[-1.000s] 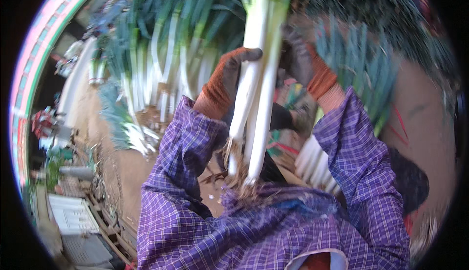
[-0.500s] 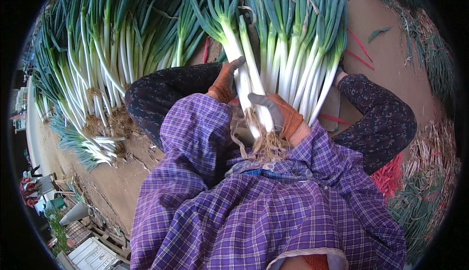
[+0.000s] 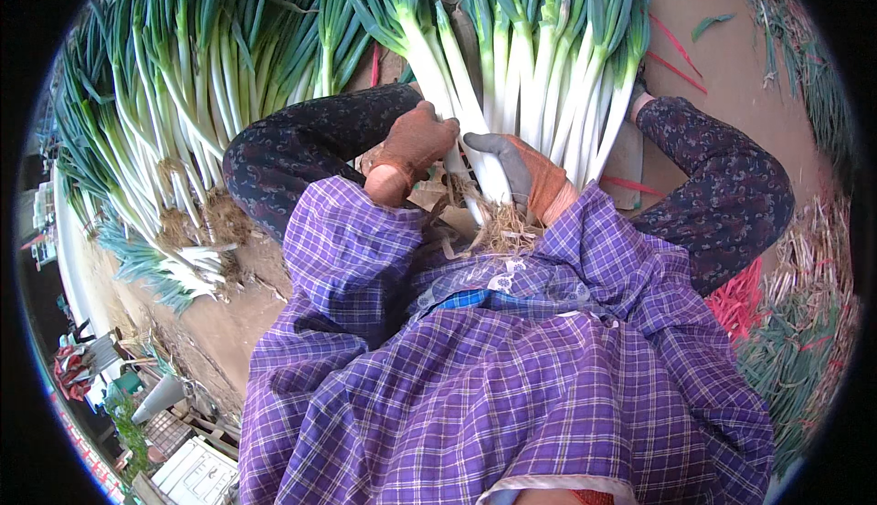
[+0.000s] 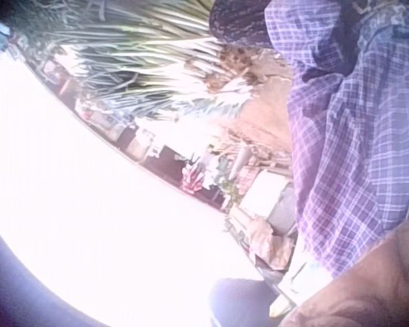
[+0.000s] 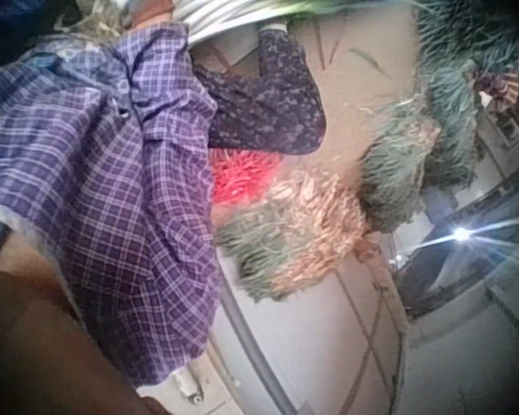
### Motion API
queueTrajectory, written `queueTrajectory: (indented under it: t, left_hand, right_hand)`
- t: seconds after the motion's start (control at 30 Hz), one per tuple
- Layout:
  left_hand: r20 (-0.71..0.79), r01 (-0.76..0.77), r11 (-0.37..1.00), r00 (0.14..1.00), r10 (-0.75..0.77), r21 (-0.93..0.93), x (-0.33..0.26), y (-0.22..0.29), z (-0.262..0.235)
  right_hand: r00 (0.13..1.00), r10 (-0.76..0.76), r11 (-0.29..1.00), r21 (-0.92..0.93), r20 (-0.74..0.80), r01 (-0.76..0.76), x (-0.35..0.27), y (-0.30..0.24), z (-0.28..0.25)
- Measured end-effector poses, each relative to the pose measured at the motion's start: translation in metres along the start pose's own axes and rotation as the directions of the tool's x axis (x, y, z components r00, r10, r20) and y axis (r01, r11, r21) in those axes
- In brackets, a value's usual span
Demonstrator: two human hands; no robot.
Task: The person gathers green onions into bunches, aligns the roots, and ties them with red plastic ties. The person places the finished bundles on the floor beside other completed bunches.
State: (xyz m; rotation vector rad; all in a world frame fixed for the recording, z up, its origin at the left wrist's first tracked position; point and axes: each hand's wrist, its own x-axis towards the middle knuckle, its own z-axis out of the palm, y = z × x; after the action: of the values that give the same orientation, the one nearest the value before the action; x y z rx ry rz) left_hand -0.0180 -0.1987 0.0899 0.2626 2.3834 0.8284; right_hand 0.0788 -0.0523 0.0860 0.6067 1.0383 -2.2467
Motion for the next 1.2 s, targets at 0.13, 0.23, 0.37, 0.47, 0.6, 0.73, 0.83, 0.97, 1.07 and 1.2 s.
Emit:
queueTrajectory:
  t: [0.13,0.23,0.37,0.47,0.6,0.73,0.83,0.97,1.07,1.2]
  left_hand:
    - [-0.027,-0.023,0.988,0.999,0.019,-0.154,-0.015,0.005,0.004]
    - [-0.103,-0.163,0.951,0.985,0.140,-0.263,-0.030,-0.007,0.025]
    - [-0.119,-0.172,0.912,0.983,0.137,-0.372,-0.062,0.017,0.019]
    - [-0.269,-0.341,0.902,0.924,0.271,-0.265,-0.068,0.010,0.014]
    - [-0.094,-0.227,0.760,0.972,0.215,-0.609,-0.087,-0.002,0.037]
    - [-0.016,-0.084,0.849,0.996,0.089,-0.522,-0.110,0.003,0.038]
    - [0.134,0.013,0.738,0.985,0.105,-0.674,-0.138,0.020,0.035]
    - [0.180,-0.103,0.751,0.941,0.286,-0.652,-0.169,0.024,0.007]
    - [0.074,-0.103,0.904,0.987,0.146,-0.415,-0.210,0.051,-0.051]
    - [-0.344,-0.093,0.787,0.926,-0.158,-0.610,-0.249,-0.020,-0.143]
  right_hand:
    - [0.999,-0.045,0.998,-0.039,0.020,0.046,-0.006,-0.009,-0.001]
    - [0.997,-0.074,0.995,-0.061,-0.006,0.073,0.002,-0.005,-0.011]
    - [0.988,-0.142,0.988,-0.067,-0.063,0.138,0.027,0.007,-0.032]
    - [0.982,-0.186,0.981,-0.047,0.041,0.188,0.022,0.002,-0.026]
    - [0.954,-0.263,0.931,-0.222,0.146,0.291,0.019,0.001,-0.032]
    - [0.973,-0.181,0.982,0.072,0.142,0.172,0.010,-0.010,-0.014]
    - [0.968,-0.113,0.970,0.236,0.224,0.058,0.017,-0.016,-0.022]
    - [0.970,-0.105,0.952,0.306,0.221,0.033,0.051,-0.016,-0.033]
    - [0.988,-0.142,0.976,0.174,0.062,0.130,0.033,-0.026,-0.027]
    - [0.993,-0.112,0.986,0.126,0.025,0.108,0.035,-0.016,-0.040]
